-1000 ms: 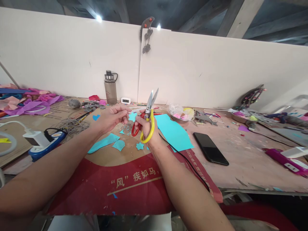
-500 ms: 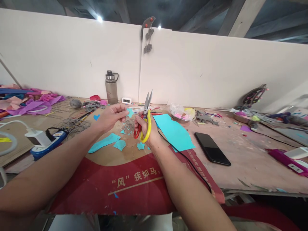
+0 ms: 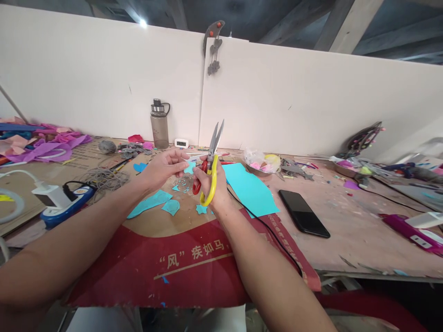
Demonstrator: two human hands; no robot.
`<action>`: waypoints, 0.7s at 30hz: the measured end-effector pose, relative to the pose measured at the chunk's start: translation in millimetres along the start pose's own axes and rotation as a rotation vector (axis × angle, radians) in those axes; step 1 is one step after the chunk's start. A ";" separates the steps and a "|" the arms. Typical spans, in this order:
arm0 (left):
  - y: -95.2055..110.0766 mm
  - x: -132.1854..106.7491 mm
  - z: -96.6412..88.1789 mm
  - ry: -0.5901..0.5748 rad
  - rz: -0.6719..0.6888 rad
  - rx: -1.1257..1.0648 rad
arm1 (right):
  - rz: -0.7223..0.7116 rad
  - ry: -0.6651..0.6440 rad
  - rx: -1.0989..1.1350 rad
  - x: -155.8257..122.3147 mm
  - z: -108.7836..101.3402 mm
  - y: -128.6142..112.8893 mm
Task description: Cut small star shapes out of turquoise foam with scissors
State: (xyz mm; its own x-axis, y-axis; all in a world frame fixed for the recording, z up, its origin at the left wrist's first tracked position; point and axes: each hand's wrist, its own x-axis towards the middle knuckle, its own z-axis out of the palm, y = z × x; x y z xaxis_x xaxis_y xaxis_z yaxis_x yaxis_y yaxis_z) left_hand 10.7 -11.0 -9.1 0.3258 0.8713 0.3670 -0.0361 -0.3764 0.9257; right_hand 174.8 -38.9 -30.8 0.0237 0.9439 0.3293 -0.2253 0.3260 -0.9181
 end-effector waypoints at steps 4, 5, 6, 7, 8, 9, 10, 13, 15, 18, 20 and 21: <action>0.0 -2.5 2.5 -0.081 -0.049 -0.032 | -0.003 0.016 0.036 -0.8 -0.2 -2.6; 0.2 -2.6 2.6 -0.081 -0.059 -0.051 | -0.001 0.004 0.056 -1.1 0.2 -3.4; 0.4 -2.3 2.3 -0.073 -0.065 -0.077 | 0.003 -0.008 0.075 -1.3 0.8 -4.0; 0.4 -1.8 1.9 -0.061 -0.064 -0.106 | 0.010 -0.020 0.095 -1.4 1.4 -4.4; 0.3 -1.0 1.3 -0.053 -0.058 -0.130 | 0.016 -0.027 0.117 -1.4 2.0 -4.5; 0.2 -0.2 0.7 -0.051 -0.050 -0.146 | 0.020 -0.029 0.138 -1.1 2.5 -4.2; -0.1 0.7 0.3 -0.049 -0.040 -0.155 | 0.021 -0.026 0.156 -0.7 2.8 -3.6; -1.0 2.3 -0.2 -0.029 -0.022 -0.177 | -0.023 0.000 0.173 1.0 2.5 -0.7; -1.3 2.5 -0.4 -0.002 -0.031 -0.190 | -0.079 0.011 0.152 1.6 2.0 0.9; -1.6 1.8 -1.8 0.004 -0.041 -0.170 | -0.118 0.004 0.106 1.2 1.7 2.1; -2.5 1.1 -3.1 -0.008 0.008 -0.094 | -0.108 -0.010 0.075 0.6 1.5 2.3; -3.2 0.7 -3.5 -0.018 0.044 -0.042 | -0.099 -0.023 0.058 0.3 1.2 2.4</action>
State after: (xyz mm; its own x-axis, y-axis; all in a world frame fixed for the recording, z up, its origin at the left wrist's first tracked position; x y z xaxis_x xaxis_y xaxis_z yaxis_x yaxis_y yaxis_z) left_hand 7.7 -8.1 -11.5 0.3401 0.8482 0.4061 -0.0898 -0.4005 0.9119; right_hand 173.1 -37.9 -32.6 0.0259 0.9057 0.4231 -0.2792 0.4130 -0.8669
